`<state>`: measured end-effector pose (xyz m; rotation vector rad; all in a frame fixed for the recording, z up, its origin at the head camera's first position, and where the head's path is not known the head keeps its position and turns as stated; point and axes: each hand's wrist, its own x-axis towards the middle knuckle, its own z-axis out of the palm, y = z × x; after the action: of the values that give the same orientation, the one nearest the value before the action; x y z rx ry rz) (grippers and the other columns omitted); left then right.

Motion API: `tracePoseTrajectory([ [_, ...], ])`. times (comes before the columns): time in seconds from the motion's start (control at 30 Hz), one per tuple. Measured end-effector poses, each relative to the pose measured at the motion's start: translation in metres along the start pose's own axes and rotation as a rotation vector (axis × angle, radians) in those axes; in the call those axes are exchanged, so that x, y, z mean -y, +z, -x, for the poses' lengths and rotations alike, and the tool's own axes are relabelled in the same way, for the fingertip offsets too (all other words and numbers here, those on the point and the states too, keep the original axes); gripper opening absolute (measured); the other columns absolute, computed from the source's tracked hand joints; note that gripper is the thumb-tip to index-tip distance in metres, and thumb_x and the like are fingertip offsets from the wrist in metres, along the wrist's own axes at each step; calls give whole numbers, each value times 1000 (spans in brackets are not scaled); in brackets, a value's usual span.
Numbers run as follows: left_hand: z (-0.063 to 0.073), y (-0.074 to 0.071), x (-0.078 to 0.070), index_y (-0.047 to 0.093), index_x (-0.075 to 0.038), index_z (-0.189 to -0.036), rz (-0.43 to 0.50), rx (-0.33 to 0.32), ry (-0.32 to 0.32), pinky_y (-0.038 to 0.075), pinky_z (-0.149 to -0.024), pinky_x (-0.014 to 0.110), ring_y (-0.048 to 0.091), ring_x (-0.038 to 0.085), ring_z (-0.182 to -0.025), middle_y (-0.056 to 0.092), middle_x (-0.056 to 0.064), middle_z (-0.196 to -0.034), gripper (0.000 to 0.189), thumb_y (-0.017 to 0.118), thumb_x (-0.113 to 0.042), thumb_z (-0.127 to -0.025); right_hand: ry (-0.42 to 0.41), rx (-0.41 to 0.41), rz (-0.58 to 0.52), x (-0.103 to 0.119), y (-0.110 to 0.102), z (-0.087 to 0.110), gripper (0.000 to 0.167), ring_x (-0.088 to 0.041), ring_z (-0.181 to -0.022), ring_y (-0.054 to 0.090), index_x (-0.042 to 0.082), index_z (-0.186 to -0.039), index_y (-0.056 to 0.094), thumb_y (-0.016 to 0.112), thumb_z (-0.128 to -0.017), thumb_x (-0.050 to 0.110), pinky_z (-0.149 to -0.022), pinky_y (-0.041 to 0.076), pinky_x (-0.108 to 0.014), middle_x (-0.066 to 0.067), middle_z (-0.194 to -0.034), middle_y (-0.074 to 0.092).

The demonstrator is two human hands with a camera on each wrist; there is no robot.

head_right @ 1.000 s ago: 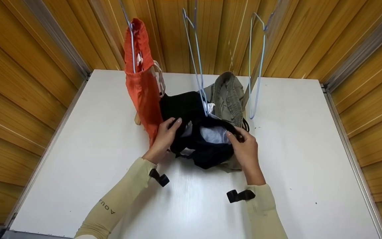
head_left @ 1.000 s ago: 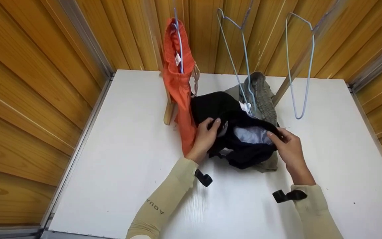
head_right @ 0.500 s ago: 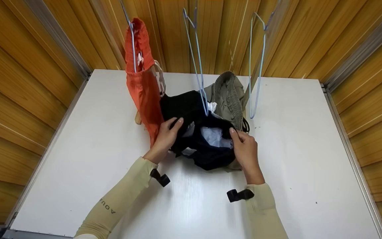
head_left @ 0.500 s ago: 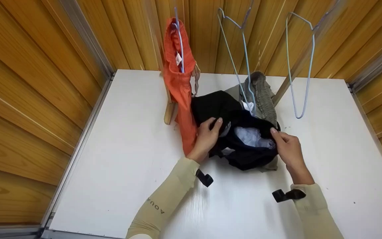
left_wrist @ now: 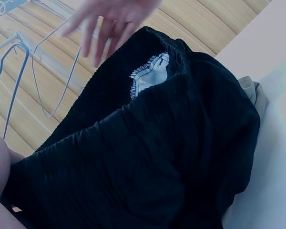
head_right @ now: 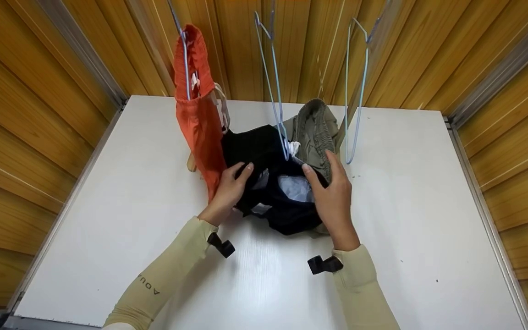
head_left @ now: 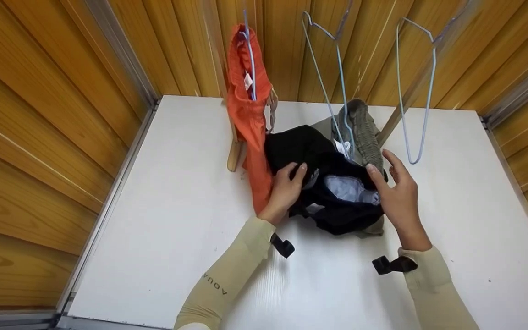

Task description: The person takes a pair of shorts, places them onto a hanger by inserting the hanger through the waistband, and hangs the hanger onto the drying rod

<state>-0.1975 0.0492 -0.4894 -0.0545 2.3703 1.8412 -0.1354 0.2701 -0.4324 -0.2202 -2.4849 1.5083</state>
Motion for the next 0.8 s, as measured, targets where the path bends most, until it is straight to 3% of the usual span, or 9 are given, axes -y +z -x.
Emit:
tracePoseTrajectory([
  [0.17,0,0,0,51,-1,-138,0,8,-2,37,-111,40,44,26,-136,49,15,-145,53,52,-37,-99,-21,83,-269,23,6,-6,54,-17,-130,50,7,-148,35,39,-104,37,-101,42,-17,-10,-147,44],
  [0.33,1,-2,0,50,0,-138,-9,4,-8,35,-112,40,43,26,-137,49,15,-145,54,52,-37,-99,27,153,-467,41,11,-14,58,-13,-113,59,4,-148,31,33,-104,41,-89,51,-21,-18,-146,40],
  [0.53,1,-2,0,56,-1,-132,-20,-9,23,39,-110,40,48,25,-133,55,14,-139,48,53,-36,-99,92,217,-519,59,17,-25,63,-20,-110,57,5,-150,26,31,-103,47,-84,54,-26,-22,-150,33],
  [0.7,0,-1,0,65,-6,-104,-20,-5,60,45,-95,35,58,18,-102,65,8,-101,32,53,-35,-99,124,260,-514,72,23,-33,65,-23,-108,58,6,-150,23,28,-102,49,-80,56,-27,-22,-153,29],
  [0.8,0,-1,1,65,-9,-100,-20,-10,66,45,-92,33,56,15,-96,63,4,-95,28,53,-34,-99,125,271,-482,78,26,-37,65,-23,-106,58,7,-150,23,26,-102,50,-78,56,-27,-22,-152,30],
])
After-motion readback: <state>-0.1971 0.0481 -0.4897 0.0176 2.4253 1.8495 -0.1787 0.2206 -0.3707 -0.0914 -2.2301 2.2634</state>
